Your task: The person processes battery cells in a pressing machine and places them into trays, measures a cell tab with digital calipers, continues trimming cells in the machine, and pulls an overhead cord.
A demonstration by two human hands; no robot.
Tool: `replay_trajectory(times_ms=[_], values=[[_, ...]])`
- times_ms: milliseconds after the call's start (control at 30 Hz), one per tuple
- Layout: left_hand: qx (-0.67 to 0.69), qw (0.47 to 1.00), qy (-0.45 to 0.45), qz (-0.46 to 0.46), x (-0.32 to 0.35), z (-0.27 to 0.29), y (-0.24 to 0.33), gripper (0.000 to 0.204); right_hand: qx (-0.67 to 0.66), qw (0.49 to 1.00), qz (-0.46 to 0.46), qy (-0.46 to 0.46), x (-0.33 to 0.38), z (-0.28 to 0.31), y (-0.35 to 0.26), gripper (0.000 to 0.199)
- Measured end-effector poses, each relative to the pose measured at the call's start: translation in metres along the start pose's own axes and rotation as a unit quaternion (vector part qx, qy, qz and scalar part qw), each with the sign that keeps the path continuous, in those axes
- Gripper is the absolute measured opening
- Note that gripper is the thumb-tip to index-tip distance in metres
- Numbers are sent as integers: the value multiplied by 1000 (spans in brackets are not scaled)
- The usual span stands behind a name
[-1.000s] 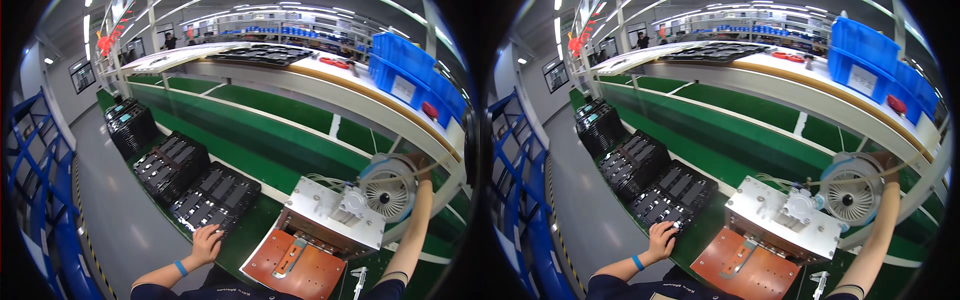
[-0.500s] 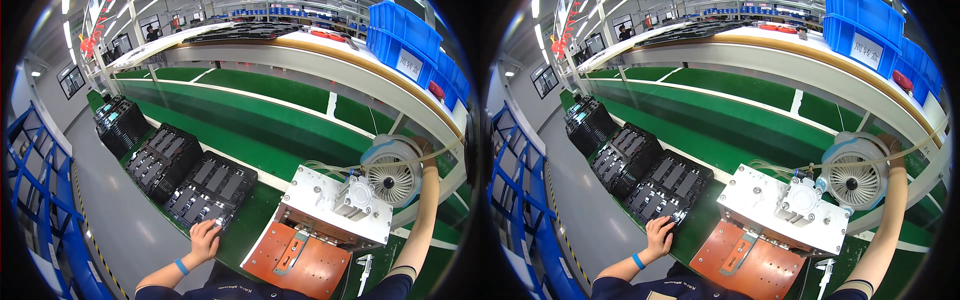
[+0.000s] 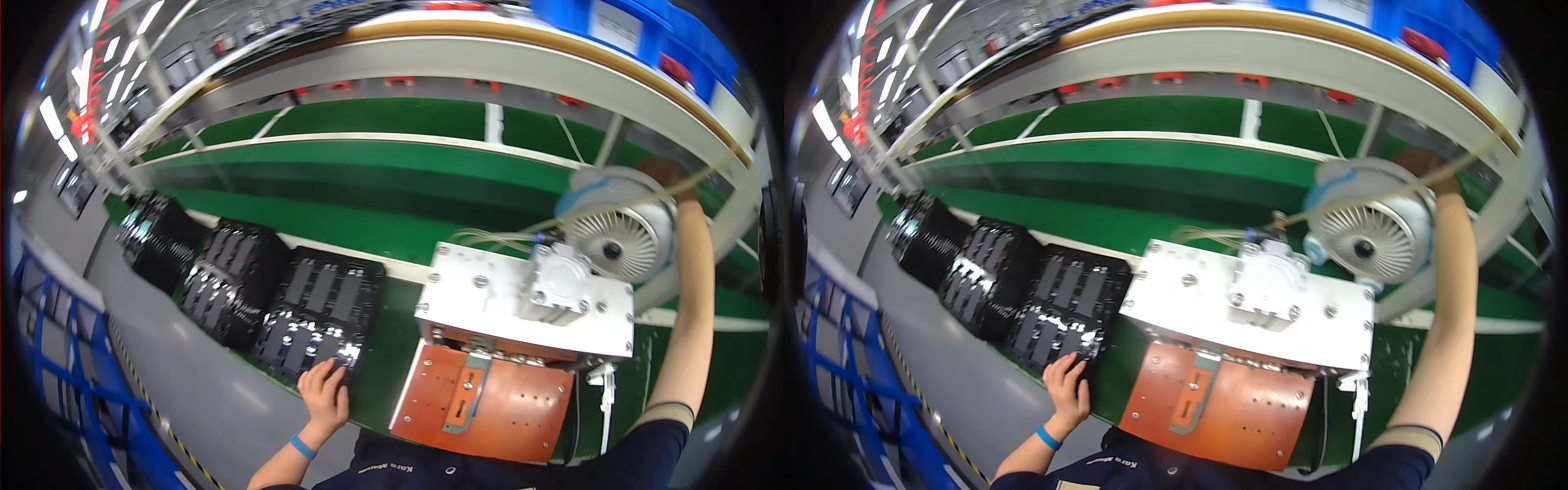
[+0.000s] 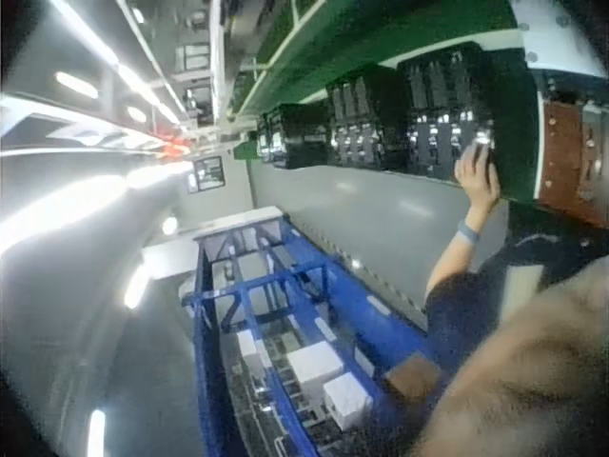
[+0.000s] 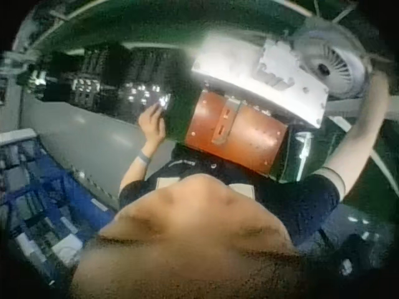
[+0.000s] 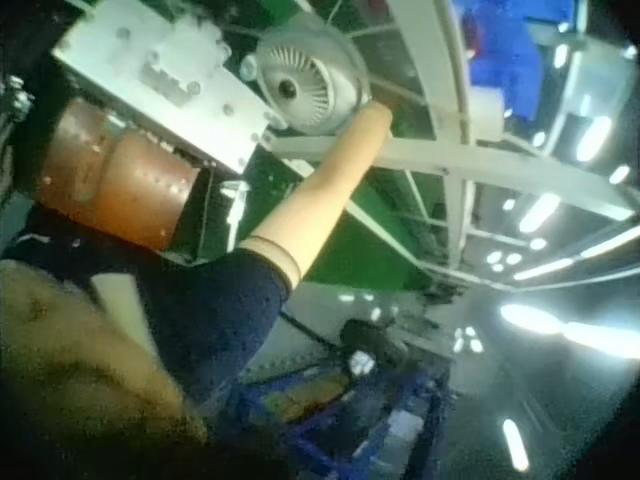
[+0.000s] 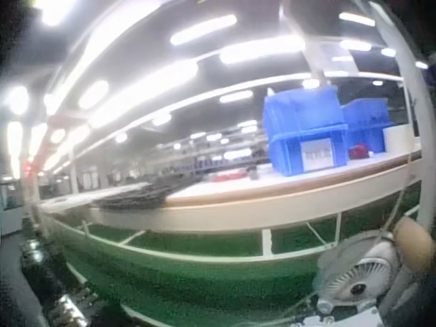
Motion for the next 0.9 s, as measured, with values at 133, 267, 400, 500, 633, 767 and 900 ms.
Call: replay_trajectory(times_ms=[133,267,400,500,633,767,900], values=[[-20,1000,-3,0,5,8,-1,38,41,997,-62,-26,-45,-30,30,37],[-25,999,-18,7,11,6,-6,38,75,992,-92,-34,-43,-31,32,37],[-32,999,-23,11,11,2,-7,38,82,991,-97,-37,-53,-26,35,38],[-30,999,-22,11,12,0,-7,38,82,991,-94,-42,-47,-25,33,38],[-31,999,-18,10,12,3,-4,38,79,992,-90,-46,-45,-23,28,38],[-31,999,-17,11,11,4,-3,38,72,993,-82,-45,-45,-20,23,38],[-34,999,-20,14,11,3,-4,38,65,994,-75,-47,-46,-16,22,38]])
Point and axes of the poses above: each hand's wrist, its own x-axis away from the middle knuckle, its own z-axis out of the back of the hand, y = z × x, the point moved 7 cm from there along -x, towards the middle knuckle, and after that the axes turned 3 degrees about -x, right-handed, at the moved point
